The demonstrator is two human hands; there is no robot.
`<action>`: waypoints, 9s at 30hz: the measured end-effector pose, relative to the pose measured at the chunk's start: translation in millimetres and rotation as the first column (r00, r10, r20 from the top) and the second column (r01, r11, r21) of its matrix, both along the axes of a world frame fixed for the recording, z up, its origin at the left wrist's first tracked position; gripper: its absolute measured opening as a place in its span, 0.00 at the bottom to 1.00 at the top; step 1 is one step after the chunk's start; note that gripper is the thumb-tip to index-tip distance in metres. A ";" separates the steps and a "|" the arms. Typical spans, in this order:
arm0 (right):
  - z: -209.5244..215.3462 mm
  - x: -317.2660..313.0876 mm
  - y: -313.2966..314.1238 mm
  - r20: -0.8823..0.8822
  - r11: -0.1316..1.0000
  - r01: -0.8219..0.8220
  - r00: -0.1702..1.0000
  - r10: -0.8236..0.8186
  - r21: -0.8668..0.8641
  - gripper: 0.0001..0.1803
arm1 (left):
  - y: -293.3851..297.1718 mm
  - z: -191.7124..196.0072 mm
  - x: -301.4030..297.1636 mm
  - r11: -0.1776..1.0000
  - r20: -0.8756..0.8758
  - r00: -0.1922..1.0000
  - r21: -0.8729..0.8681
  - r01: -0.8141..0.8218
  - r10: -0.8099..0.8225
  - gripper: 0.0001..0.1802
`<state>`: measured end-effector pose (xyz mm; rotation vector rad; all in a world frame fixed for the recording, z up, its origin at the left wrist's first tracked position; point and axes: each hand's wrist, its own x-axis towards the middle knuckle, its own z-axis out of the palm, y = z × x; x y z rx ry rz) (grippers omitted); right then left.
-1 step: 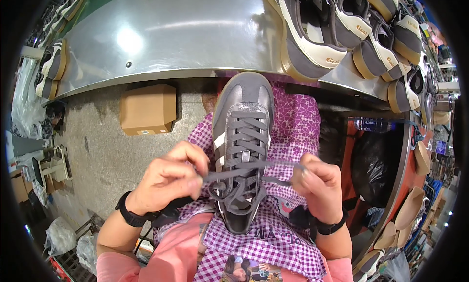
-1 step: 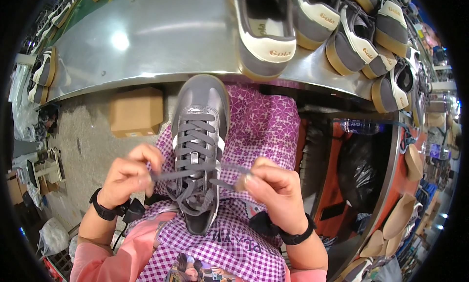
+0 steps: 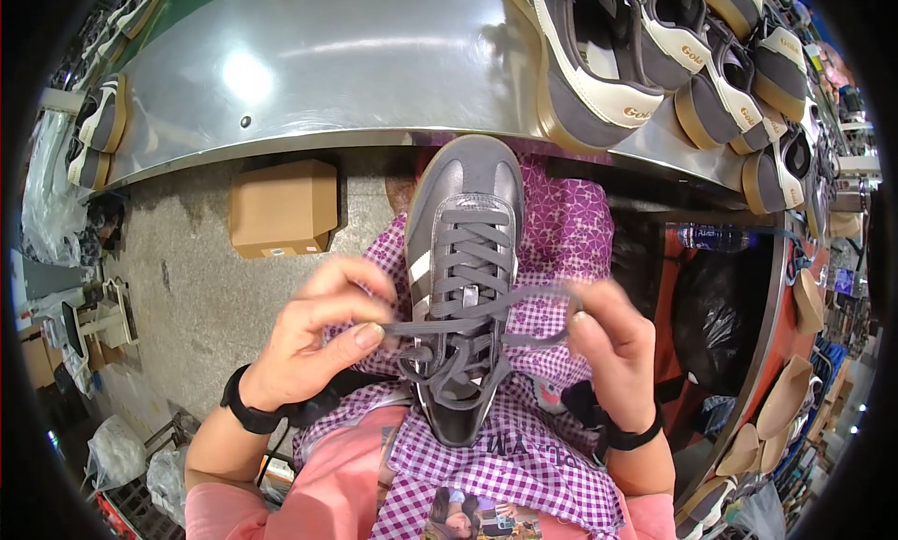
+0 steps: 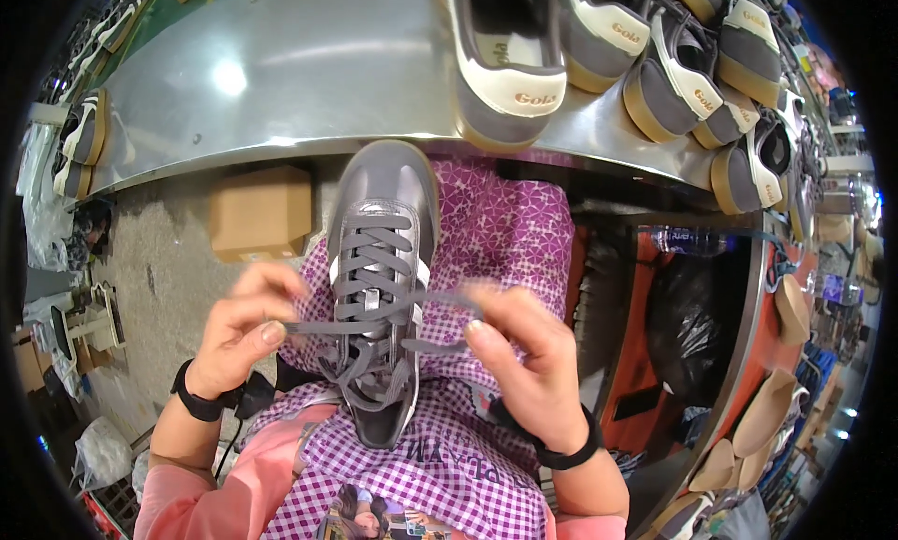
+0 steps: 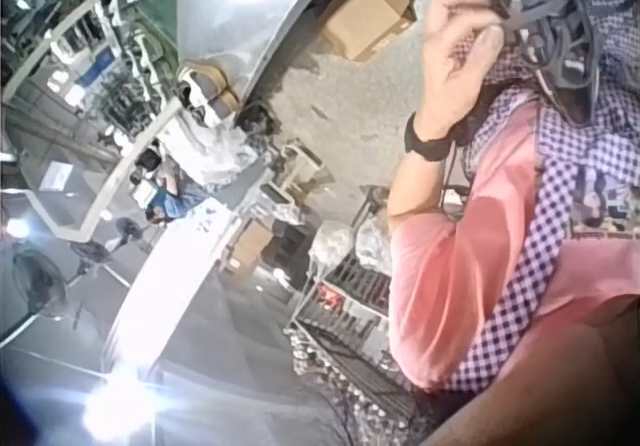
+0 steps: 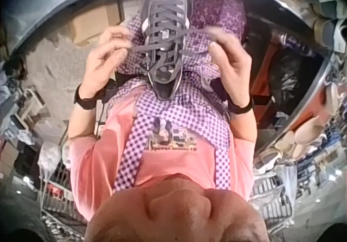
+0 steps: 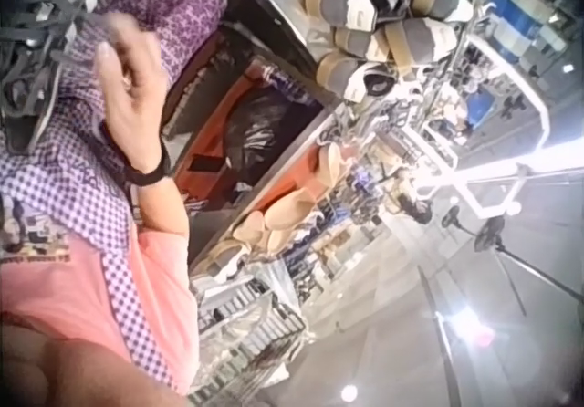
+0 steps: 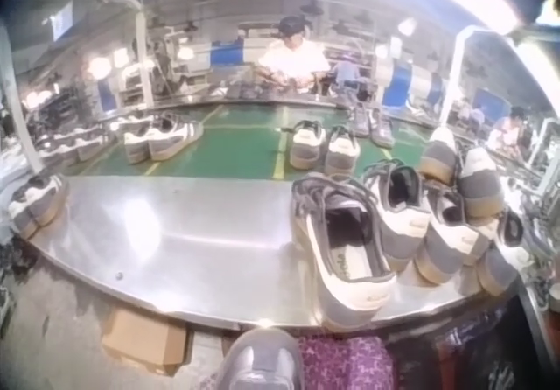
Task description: The recorder is lacing and tying the laces on several pairs of grey and white sneakers on a factory production line.
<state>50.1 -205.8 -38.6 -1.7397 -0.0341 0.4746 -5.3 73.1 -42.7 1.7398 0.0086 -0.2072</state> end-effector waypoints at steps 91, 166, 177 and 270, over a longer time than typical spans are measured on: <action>26.8 -4.9 26.6 0.480 0.782 -0.558 0.625 0.616 -0.278 0.10 | -1.5 13.8 14.1 0.951 -0.156 0.948 -0.185 0.247 -0.277 0.08; 37.2 208.0 36.4 0.454 0.608 0.117 0.776 0.437 -0.785 0.22 | 29.3 -38.6 121.0 0.796 0.643 0.712 0.256 -0.548 0.283 0.34; 10.0 76.2 48.2 0.473 0.859 0.018 0.840 0.265 -0.512 0.43 | -41.4 -0.1 56.1 0.928 0.292 0.953 0.329 -0.177 0.078 0.40; -14.7 11.4 -9.0 0.028 0.897 -0.396 0.912 0.409 -0.196 0.17 | -26.0 19.0 61.6 0.667 0.631 0.715 0.675 -0.315 -0.301 0.11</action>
